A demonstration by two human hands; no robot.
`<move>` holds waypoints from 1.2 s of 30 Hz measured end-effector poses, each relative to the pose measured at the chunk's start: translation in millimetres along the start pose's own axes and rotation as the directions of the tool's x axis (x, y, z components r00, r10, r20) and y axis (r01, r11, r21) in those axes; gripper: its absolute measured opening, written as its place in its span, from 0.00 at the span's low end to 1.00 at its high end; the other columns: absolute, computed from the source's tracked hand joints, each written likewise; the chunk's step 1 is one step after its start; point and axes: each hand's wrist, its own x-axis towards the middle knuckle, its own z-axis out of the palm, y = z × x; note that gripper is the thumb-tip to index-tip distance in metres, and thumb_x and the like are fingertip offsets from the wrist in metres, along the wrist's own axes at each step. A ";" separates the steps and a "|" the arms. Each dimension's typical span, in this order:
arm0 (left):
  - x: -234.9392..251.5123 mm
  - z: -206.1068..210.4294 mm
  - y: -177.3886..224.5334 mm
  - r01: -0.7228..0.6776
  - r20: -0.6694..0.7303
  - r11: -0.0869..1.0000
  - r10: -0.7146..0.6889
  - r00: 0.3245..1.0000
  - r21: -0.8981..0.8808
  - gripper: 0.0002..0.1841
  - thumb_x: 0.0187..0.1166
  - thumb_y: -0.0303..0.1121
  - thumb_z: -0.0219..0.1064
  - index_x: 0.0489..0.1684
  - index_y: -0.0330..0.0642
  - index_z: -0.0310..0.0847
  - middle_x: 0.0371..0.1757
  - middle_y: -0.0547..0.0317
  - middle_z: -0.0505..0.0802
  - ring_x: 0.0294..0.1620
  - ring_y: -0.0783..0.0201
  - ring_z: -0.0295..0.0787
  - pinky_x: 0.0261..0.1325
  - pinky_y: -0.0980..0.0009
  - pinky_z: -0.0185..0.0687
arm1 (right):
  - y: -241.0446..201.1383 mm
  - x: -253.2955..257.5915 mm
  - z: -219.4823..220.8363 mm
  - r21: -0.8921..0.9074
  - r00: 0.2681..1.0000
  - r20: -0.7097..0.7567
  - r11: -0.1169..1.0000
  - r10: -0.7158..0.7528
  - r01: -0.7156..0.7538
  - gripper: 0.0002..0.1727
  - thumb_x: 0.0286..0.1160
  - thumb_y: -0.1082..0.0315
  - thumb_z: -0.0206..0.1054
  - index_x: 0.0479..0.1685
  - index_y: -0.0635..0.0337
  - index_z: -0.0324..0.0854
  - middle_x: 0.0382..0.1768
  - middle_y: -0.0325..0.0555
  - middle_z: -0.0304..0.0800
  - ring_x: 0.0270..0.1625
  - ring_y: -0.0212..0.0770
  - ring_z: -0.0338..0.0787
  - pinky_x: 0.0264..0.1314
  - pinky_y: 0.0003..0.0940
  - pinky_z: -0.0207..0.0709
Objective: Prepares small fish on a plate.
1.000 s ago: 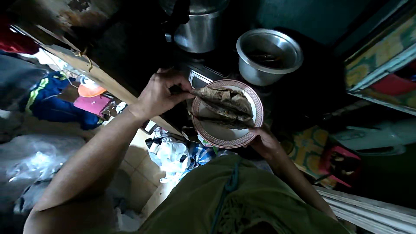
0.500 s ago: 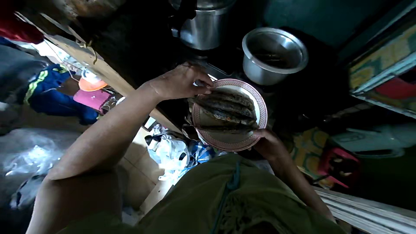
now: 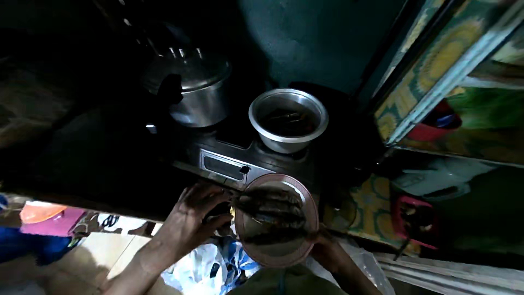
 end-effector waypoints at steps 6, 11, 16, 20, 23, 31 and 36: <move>22.6 54.8 -2.0 -0.007 -0.112 0.999 0.002 0.994 -0.043 0.18 0.79 0.50 0.67 0.43 0.46 0.94 0.51 0.53 0.95 0.59 0.50 0.88 0.66 0.52 0.78 | 4.6 11.5 -36.6 0.048 0.983 -0.177 0.997 -0.050 0.060 0.12 0.60 0.74 0.67 0.40 0.48 0.87 0.36 0.33 0.97 0.39 0.28 0.94 0.47 0.30 0.89; 42.7 92.4 13.1 -0.048 -0.143 0.960 0.009 0.990 -0.275 0.15 0.84 0.50 0.65 0.42 0.51 0.90 0.51 0.61 0.92 0.63 0.63 0.84 0.79 0.63 0.69 | -7.1 4.8 -46.1 0.057 0.940 -0.321 0.989 -0.112 0.137 0.14 0.61 0.75 0.64 0.45 0.49 0.85 0.37 0.35 0.97 0.40 0.29 0.95 0.49 0.32 0.90; 63.1 118.9 28.3 -0.173 -0.171 0.922 0.119 0.978 -0.346 0.12 0.86 0.46 0.63 0.39 0.51 0.88 0.49 0.61 0.91 0.65 0.63 0.83 0.83 0.64 0.64 | -10.3 -8.6 -46.8 0.105 0.898 -0.426 0.980 -0.109 0.169 0.14 0.67 0.77 0.58 0.46 0.50 0.83 0.37 0.36 0.97 0.40 0.30 0.95 0.49 0.33 0.90; 64.1 126.8 32.2 -0.190 -0.123 0.910 0.155 0.980 -0.368 0.12 0.87 0.46 0.63 0.41 0.51 0.89 0.49 0.60 0.90 0.64 0.63 0.83 0.84 0.63 0.63 | -8.8 -15.0 -48.6 0.122 0.879 -0.470 0.980 -0.082 0.156 0.16 0.72 0.78 0.52 0.43 0.48 0.83 0.36 0.35 0.98 0.40 0.29 0.95 0.50 0.32 0.90; 61.5 134.5 29.8 -0.177 -0.100 0.897 0.149 0.984 -0.404 0.12 0.87 0.45 0.64 0.40 0.52 0.89 0.48 0.61 0.90 0.65 0.63 0.82 0.85 0.63 0.61 | -5.2 -13.3 -54.7 0.127 0.873 -0.483 0.981 -0.068 0.146 0.16 0.66 0.77 0.55 0.39 0.46 0.85 0.34 0.33 0.97 0.39 0.28 0.95 0.49 0.31 0.90; 52.7 142.2 19.3 -0.146 -0.171 0.897 0.080 0.982 -0.416 0.11 0.87 0.47 0.64 0.39 0.53 0.85 0.57 0.67 0.87 0.74 0.69 0.76 0.89 0.65 0.57 | -4.2 -4.7 -54.4 0.147 0.877 -0.476 0.977 -0.065 0.152 0.14 0.62 0.76 0.62 0.42 0.49 0.86 0.37 0.38 0.98 0.41 0.31 0.96 0.50 0.33 0.90; 59.8 123.8 16.1 -0.120 -0.223 0.944 0.051 0.973 -0.308 0.10 0.84 0.45 0.67 0.46 0.52 0.89 0.55 0.58 0.91 0.66 0.60 0.83 0.81 0.58 0.68 | -9.0 -4.4 -40.4 0.071 0.878 -0.452 0.975 -0.157 0.211 0.11 0.64 0.68 0.69 0.46 0.48 0.83 0.37 0.34 0.97 0.41 0.29 0.94 0.49 0.31 0.90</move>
